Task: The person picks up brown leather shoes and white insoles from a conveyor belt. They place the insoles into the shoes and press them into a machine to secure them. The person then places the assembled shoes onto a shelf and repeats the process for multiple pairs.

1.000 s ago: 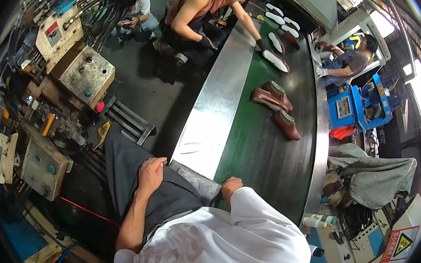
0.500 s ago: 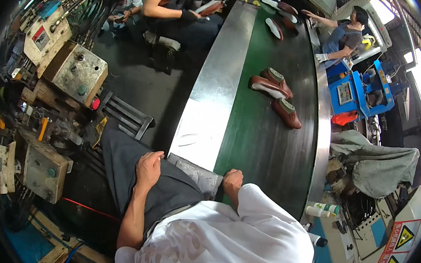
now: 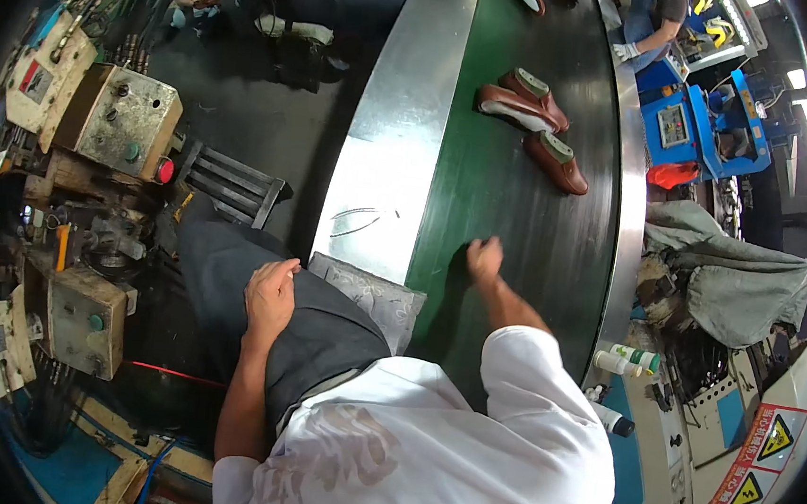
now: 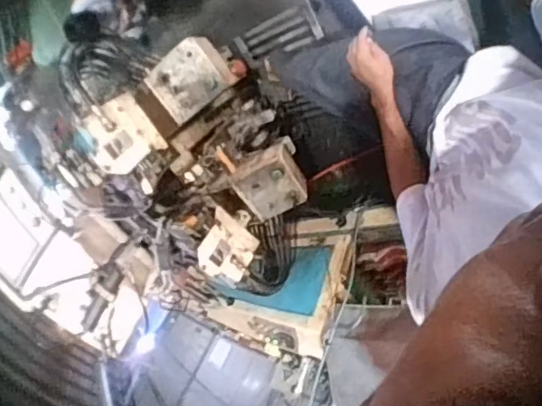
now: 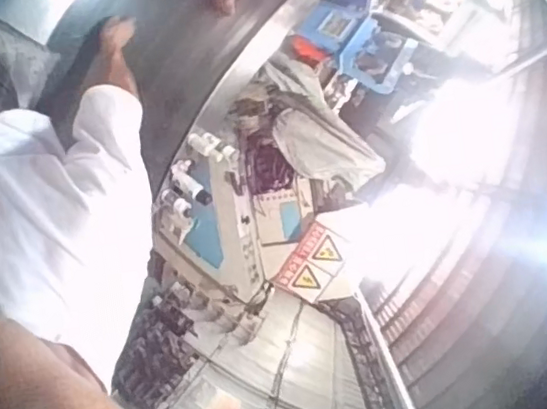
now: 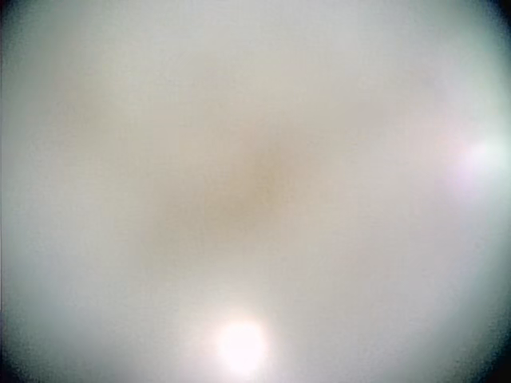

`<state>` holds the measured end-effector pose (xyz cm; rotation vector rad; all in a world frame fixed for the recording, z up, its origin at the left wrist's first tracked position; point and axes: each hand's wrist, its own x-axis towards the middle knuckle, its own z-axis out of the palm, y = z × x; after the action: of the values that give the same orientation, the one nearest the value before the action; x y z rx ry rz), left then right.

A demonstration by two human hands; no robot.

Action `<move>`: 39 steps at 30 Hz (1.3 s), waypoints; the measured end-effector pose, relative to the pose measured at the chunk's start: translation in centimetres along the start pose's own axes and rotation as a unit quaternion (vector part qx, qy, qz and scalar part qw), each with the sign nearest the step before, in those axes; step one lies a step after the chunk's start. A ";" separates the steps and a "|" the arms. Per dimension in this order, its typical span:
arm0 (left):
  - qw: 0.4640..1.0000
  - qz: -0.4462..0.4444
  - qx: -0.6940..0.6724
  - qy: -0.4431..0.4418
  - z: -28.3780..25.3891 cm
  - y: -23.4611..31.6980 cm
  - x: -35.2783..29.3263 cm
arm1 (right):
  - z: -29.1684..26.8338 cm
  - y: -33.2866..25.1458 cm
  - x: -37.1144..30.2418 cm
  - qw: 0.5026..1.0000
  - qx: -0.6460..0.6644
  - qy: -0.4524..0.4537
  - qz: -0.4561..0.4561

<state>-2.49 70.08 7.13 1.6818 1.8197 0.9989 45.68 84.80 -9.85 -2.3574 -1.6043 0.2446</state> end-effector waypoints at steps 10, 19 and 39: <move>0.993 -0.071 0.096 -0.006 2.1 -0.5 0.3 | -13.4 0.7 30.7 0.995 -0.099 -0.031 0.009; 0.978 -0.105 0.169 -0.064 3.3 0.6 3.3 | -12.8 -0.7 33.5 0.953 -0.252 -0.139 -0.097; 0.967 -0.158 -0.193 -0.060 -0.6 -0.2 4.3 | -10.5 -8.3 1.8 0.727 0.554 -0.376 0.152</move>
<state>-3.63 74.22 7.95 1.1531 1.6210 1.0068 42.14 87.96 2.82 -1.4850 -0.7446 1.8215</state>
